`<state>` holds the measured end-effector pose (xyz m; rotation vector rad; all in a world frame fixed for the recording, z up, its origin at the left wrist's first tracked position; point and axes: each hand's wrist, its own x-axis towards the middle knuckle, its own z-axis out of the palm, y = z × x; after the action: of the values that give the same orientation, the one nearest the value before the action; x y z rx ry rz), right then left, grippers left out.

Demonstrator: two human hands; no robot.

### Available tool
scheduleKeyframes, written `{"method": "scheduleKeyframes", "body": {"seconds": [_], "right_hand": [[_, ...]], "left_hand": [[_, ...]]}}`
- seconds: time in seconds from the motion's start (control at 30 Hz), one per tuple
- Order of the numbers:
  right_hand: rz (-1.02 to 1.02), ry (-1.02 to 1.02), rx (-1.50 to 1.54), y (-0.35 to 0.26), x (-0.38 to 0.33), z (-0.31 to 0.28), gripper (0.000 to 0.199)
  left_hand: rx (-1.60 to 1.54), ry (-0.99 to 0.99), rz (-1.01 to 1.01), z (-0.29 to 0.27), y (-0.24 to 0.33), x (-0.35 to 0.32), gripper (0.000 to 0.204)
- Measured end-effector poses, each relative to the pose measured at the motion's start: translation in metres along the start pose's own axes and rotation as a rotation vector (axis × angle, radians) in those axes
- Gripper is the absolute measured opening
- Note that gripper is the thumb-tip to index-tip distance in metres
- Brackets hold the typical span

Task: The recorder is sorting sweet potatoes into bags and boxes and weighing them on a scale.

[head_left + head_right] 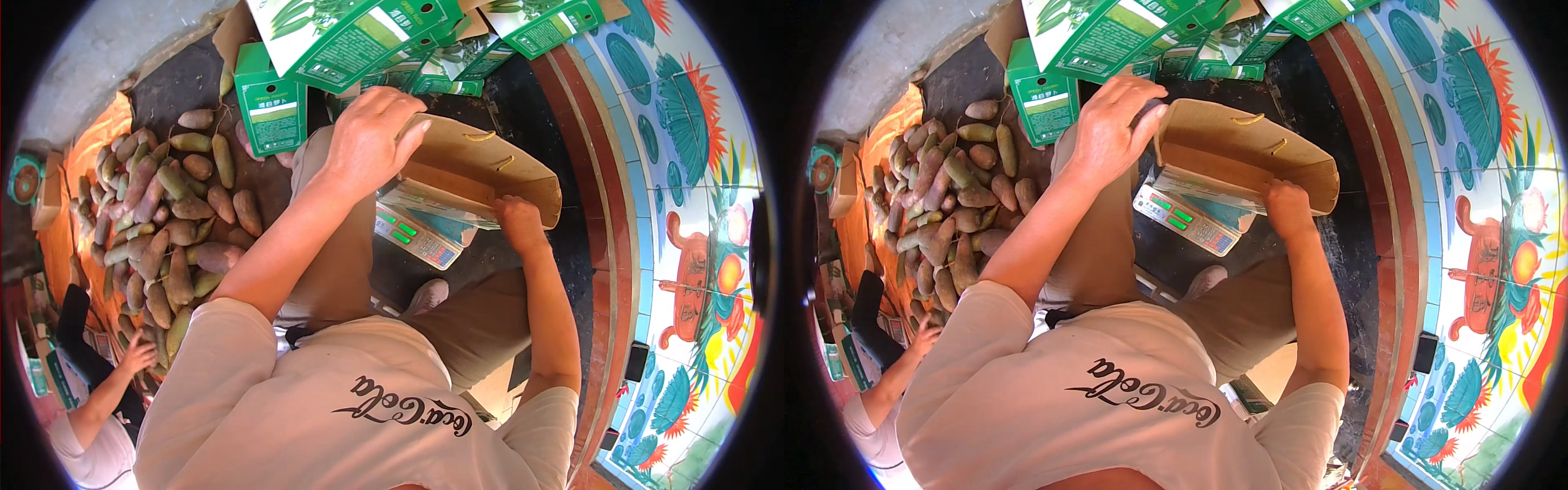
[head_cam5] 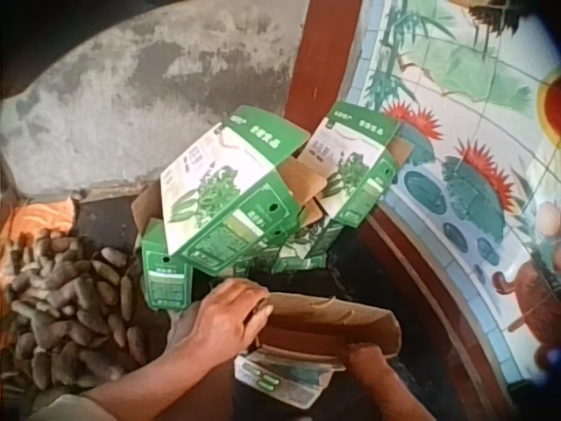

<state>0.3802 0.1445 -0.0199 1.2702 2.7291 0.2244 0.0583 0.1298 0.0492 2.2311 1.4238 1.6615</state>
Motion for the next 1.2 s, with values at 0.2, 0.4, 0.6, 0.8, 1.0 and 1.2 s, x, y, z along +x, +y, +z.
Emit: {"method": "scheduleKeyframes", "body": {"seconds": [0.2, 0.4, 0.6, 0.8, 1.0, 1.2], "right_hand": [[-0.006, -0.166, -0.033, 0.009, -0.003, 0.003, 0.006], [-0.056, -0.122, -0.007, 0.007, -0.002, 0.001, 0.008], [0.057, -0.106, 0.211, 0.000, -0.002, -0.020, 0.012], [0.084, -0.085, 0.315, -0.011, -0.001, -0.040, 0.023], [0.074, -0.104, 0.292, -0.017, -0.004, -0.042, 0.026], [0.053, -0.063, 0.262, -0.019, -0.005, -0.038, 0.026]], "left_hand": [[-0.006, 0.027, 0.012, 0.008, 0.000, 0.001, 0.013], [0.016, 0.005, -0.007, 0.015, 0.005, -0.001, 0.015], [0.017, -0.030, 0.018, 0.027, 0.017, -0.002, 0.017], [-0.036, -0.005, 0.072, 0.039, 0.028, -0.008, 0.019], [-0.079, 0.059, 0.057, 0.031, 0.036, -0.009, 0.017], [0.104, 0.092, -0.063, -0.013, 0.000, -0.034, 0.014]]}}
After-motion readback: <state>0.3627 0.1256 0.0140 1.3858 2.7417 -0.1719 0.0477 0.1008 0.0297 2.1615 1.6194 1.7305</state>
